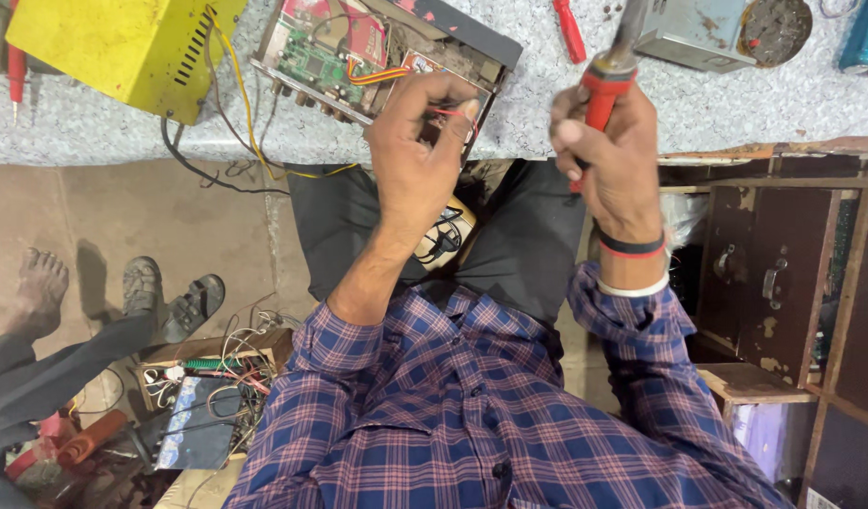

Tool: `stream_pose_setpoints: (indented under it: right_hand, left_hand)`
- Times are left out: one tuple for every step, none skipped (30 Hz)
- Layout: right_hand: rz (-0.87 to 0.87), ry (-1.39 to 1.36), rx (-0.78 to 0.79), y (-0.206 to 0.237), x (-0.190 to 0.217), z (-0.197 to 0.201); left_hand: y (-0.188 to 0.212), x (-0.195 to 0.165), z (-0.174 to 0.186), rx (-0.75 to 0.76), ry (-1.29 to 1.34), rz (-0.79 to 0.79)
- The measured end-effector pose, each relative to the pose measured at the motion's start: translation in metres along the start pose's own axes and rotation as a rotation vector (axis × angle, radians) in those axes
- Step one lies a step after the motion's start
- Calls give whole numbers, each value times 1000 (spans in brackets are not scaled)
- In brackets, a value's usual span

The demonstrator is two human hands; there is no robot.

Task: The person unscrews the cover of a metal power supply unit with a screwdriver, opens it, and sets it aside. They then handle the amplifier's wires and circuit board, adjust a round component, and solder wire connections on the board using a soldering iron.

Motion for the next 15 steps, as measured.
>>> stream_pose_setpoints:
  right_hand:
    - [5,38,25,-5,1,-6]
    - [10,76,49,-9,1,-13]
    - [4,98,63,-14,1,-19]
    - [-1,119,77,-18,-1,-25]
    - [-4,141,92,-22,-2,-29]
    - [7,166,115,-26,-2,-32]
    - [13,189,136,-29,-4,-35]
    - [17,214,158,-30,-6,-37]
    - [14,217,172,-31,-7,-38]
    - [12,220,185,-32,-10,-38]
    - [8,224,196,-32,-12,-38]
    - [20,234,210,-32,-13,-38]
    - [32,244,224,-32,-15,-38]
    - [44,255,239,-32,-17,-37]
    - [70,262,240,-32,-19,-38]
  left_hand:
    - [0,-1,-2,16,-1,16]
    - [0,-2,-4,33,-2,33]
    - [0,-3,-5,50,-3,49]
    - [0,-6,-4,66,-29,11]
    - [-1,-8,-3,81,-55,-30]
    - [-2,-9,-2,95,-82,-73]
    - [-2,-9,0,104,-74,-56]
    - [-2,-8,1,112,-64,-36]
    - [-2,-7,3,119,-56,-19]
    - [-3,-6,4,117,-52,-14]
    - [-3,-5,4,115,-46,-7]
    - [-3,-4,4,114,-39,0]
    - [-2,-3,4,106,-22,6]
    - [-2,-2,3,99,-3,13]
    - [-1,-1,2,90,16,19]
Point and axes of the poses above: each hand's wrist, its own y-axis away from the middle knuckle, its own z-axis out of the back of the hand, x = y × z, the point moved 3 cm from there along -y, towards the middle knuckle, and after that the axes turned 7 degrees about y, right-handed, at the moved point
